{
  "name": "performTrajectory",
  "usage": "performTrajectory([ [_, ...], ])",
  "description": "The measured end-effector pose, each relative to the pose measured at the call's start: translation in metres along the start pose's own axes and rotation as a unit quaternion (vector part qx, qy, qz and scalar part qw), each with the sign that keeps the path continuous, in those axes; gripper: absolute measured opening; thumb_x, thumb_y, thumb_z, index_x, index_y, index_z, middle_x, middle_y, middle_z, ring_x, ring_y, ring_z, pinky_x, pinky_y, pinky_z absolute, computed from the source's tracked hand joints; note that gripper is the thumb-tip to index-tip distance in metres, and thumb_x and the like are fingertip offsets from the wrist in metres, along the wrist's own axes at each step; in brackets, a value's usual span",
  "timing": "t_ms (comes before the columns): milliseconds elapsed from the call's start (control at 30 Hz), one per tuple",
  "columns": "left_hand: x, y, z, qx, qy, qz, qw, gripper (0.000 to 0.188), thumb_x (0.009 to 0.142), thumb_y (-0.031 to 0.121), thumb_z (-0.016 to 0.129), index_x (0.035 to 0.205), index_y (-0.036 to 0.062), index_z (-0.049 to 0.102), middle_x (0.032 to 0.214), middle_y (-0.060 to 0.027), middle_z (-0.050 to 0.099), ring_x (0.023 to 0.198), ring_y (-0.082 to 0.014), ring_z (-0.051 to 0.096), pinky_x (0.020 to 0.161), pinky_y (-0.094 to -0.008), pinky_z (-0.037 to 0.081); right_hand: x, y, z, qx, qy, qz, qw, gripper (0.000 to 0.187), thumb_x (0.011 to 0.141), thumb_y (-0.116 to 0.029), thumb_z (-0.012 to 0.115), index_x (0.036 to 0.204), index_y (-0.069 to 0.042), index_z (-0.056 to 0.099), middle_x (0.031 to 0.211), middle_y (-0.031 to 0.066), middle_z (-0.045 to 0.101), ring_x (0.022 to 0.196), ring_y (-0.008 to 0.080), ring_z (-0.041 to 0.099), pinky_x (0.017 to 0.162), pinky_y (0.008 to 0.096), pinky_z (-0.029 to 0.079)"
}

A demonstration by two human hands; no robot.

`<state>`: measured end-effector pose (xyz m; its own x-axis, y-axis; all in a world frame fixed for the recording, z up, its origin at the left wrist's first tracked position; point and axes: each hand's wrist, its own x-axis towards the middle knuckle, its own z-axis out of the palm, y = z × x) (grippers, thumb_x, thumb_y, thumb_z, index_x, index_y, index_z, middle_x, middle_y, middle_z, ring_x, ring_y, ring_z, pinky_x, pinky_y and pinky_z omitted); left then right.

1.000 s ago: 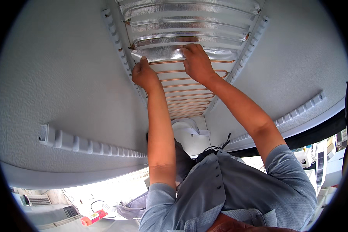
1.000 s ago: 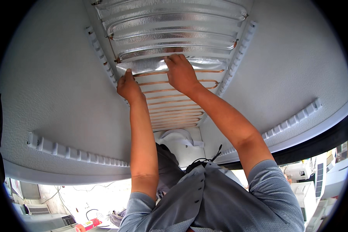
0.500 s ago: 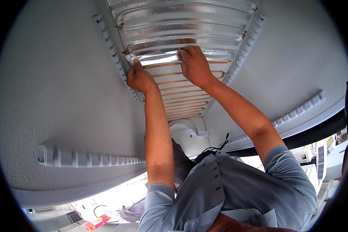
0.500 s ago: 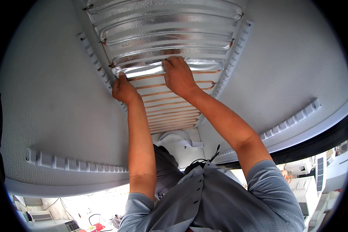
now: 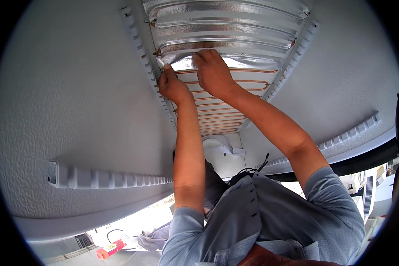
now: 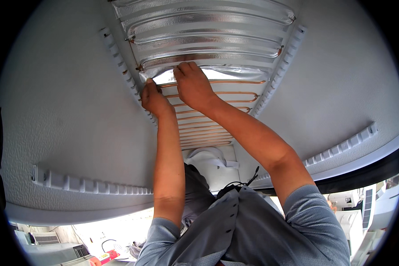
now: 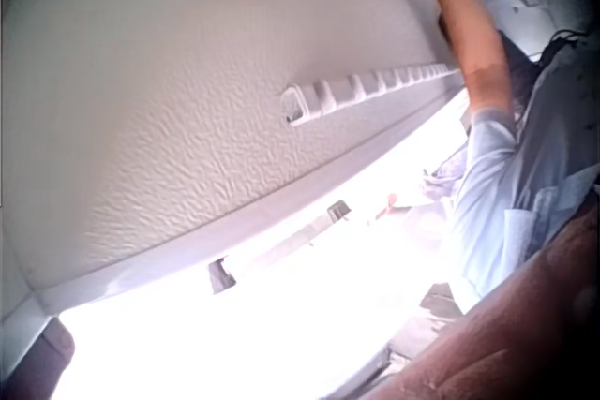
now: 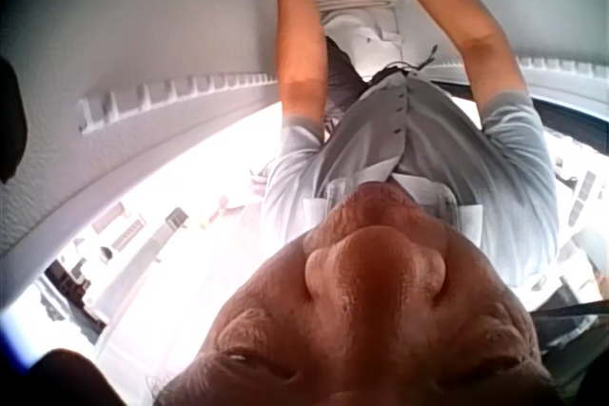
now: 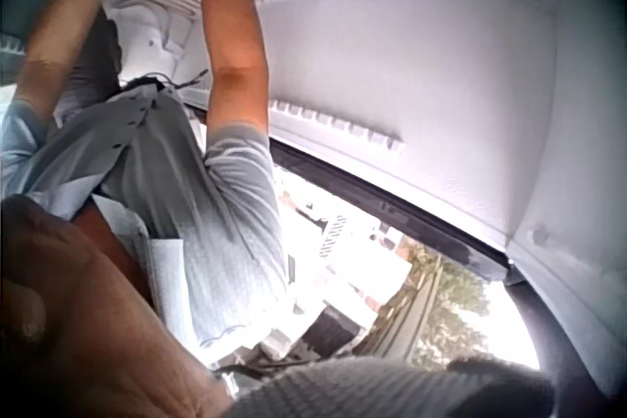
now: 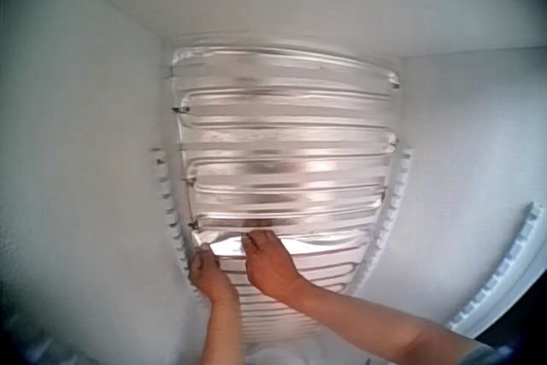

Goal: The person applies silver reflective insulation tape to the copper coils inside the evaporator section of an air conditioning unit. They measure and cut strips of tape, peel off the backing, and carefully press the tape over the coils to cover them. The person also uses a cloth to wipe the surface of the coils and the applied tape.

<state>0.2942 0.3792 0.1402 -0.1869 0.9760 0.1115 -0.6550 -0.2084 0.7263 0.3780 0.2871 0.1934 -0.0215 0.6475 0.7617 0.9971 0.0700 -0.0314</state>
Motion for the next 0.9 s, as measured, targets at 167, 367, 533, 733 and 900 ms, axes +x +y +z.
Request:
performTrajectory([
  [167,0.001,0.006,0.003,-0.016,-0.012,-0.008,1.000,0.023,0.102,0.018,0.063,0.086,0.0030,0.069,0.078,0.0040,0.058,0.070,-0.0072,0.046,0.063,-0.0270,0.038,0.009,-0.011,0.009,0.004,-0.024,-0.005,1.000,0.043,0.077,0.003,0.064,0.120,0.008,0.065,0.116,0.0201,0.062,0.110,0.0366,0.057,0.098,0.0435,0.050],
  [367,0.000,-0.006,-0.002,-0.042,-0.038,-0.006,0.998,0.026,0.104,0.020,0.059,0.089,0.0014,0.068,0.082,-0.0009,0.061,0.075,-0.0102,0.055,0.065,-0.0282,0.046,0.022,-0.024,0.019,-0.001,-0.029,-0.029,0.999,0.044,0.076,-0.002,0.067,0.118,0.009,0.065,0.114,0.0195,0.062,0.110,0.0355,0.057,0.097,0.0421,0.050],
  [533,-0.005,-0.002,-0.005,-0.076,-0.044,-0.009,0.996,0.028,0.105,0.020,0.059,0.085,0.0010,0.067,0.081,-0.0006,0.064,0.074,-0.0102,0.056,0.065,-0.0281,0.045,0.022,-0.023,0.020,0.005,-0.030,-0.049,0.998,0.043,0.077,-0.006,0.068,0.118,0.009,0.066,0.113,0.0184,0.061,0.109,0.0339,0.057,0.096,0.0411,0.051],
  [733,-0.005,0.010,0.000,-0.120,-0.063,-0.078,0.988,0.028,0.104,0.020,0.059,0.085,0.0016,0.067,0.087,-0.0066,0.069,0.082,-0.0159,0.065,0.071,-0.0323,0.055,0.027,-0.027,0.024,-0.010,0.001,-0.081,0.997,0.029,0.082,-0.011,0.065,0.107,0.004,0.068,0.109,0.0166,0.062,0.109,0.0333,0.057,0.094,0.0396,0.051],
  [900,0.003,0.013,-0.006,-0.156,-0.096,-0.130,0.975,0.023,0.105,0.021,0.055,0.098,0.0016,0.065,0.101,-0.0105,0.069,0.087,-0.0199,0.066,0.076,-0.0356,0.056,0.033,-0.039,0.032,-0.012,0.000,-0.076,0.997,0.026,0.084,-0.013,0.064,0.104,0.003,0.069,0.107,0.0157,0.061,0.108,0.0327,0.057,0.092,0.0397,0.052],
])
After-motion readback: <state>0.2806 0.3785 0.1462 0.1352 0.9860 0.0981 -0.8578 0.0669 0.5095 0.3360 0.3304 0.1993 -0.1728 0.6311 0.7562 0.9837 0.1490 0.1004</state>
